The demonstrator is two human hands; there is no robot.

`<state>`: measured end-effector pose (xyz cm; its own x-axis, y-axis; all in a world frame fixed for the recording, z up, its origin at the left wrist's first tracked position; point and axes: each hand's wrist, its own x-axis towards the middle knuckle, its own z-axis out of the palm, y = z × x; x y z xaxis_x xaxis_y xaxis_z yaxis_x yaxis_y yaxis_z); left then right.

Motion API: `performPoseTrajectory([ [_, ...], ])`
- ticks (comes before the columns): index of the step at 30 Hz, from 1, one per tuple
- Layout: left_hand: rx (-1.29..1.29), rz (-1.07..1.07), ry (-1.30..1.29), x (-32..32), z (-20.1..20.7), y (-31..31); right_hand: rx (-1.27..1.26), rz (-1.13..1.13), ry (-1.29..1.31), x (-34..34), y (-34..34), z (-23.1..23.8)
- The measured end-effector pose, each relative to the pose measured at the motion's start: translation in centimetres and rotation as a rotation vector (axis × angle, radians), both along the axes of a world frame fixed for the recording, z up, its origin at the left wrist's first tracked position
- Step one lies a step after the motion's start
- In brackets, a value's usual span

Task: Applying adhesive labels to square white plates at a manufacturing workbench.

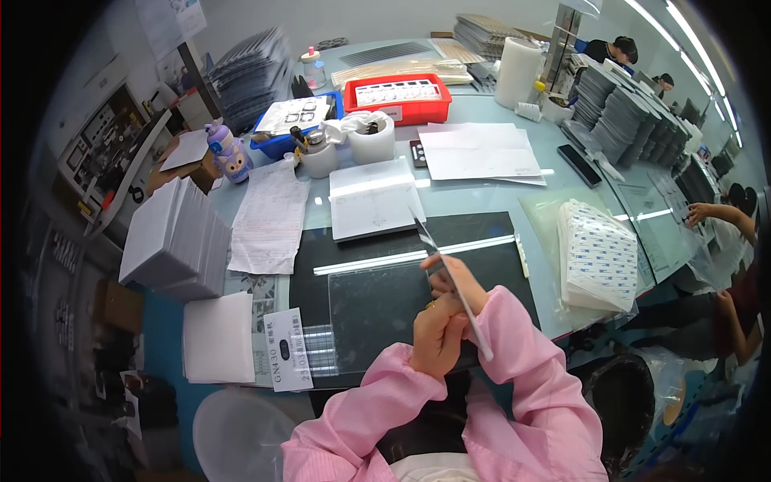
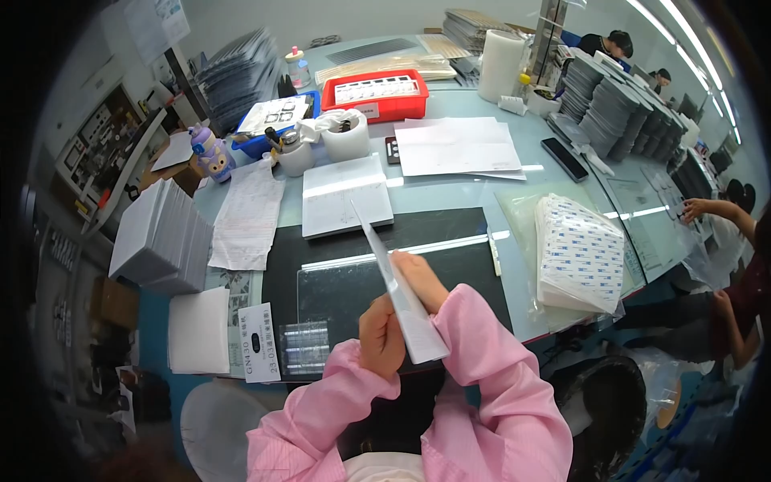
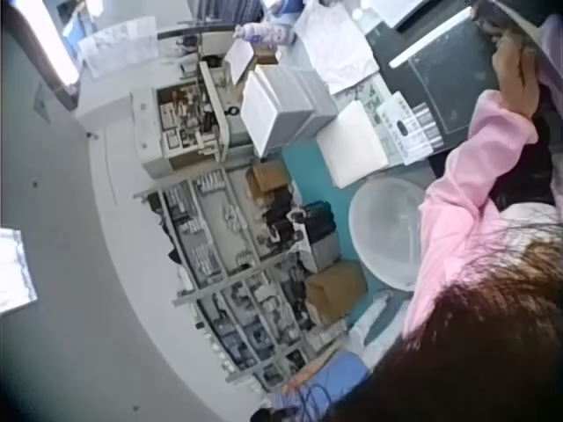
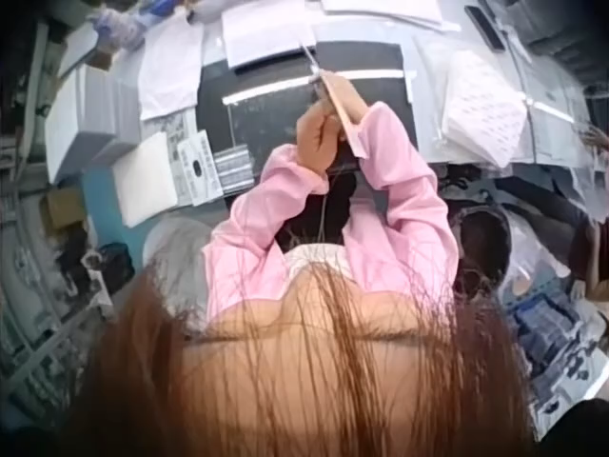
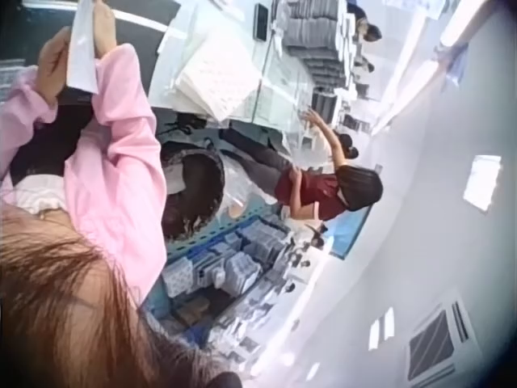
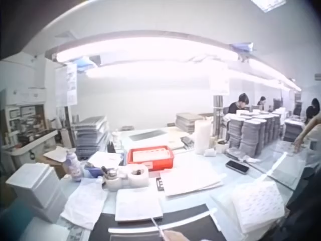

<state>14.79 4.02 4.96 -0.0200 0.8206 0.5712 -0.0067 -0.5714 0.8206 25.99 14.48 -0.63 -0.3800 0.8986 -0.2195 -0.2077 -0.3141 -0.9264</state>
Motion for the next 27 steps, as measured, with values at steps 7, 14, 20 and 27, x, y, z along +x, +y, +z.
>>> performPoseTrajectory([
  [7, 0.035, 0.117, 0.208, 0.5, -2.3, 3.3, 0.335, -0.059, 0.507, -1.3, -3.5, 1.7],
  [14, -0.246, -0.190, 0.087, -0.1, -0.7, 2.3, 0.023, 0.618, 0.830, 2.2, 0.3, -2.7],
  [20, -0.026, -0.355, -0.130, -3.1, 1.9, -0.2, 0.086, 0.058, -0.037, -1.3, -5.3, 7.9],
  [27, -0.124, -0.028, 0.157, -3.4, 5.4, -1.4, 0.680, 0.031, -0.837, 0.2, -1.4, 1.8],
])
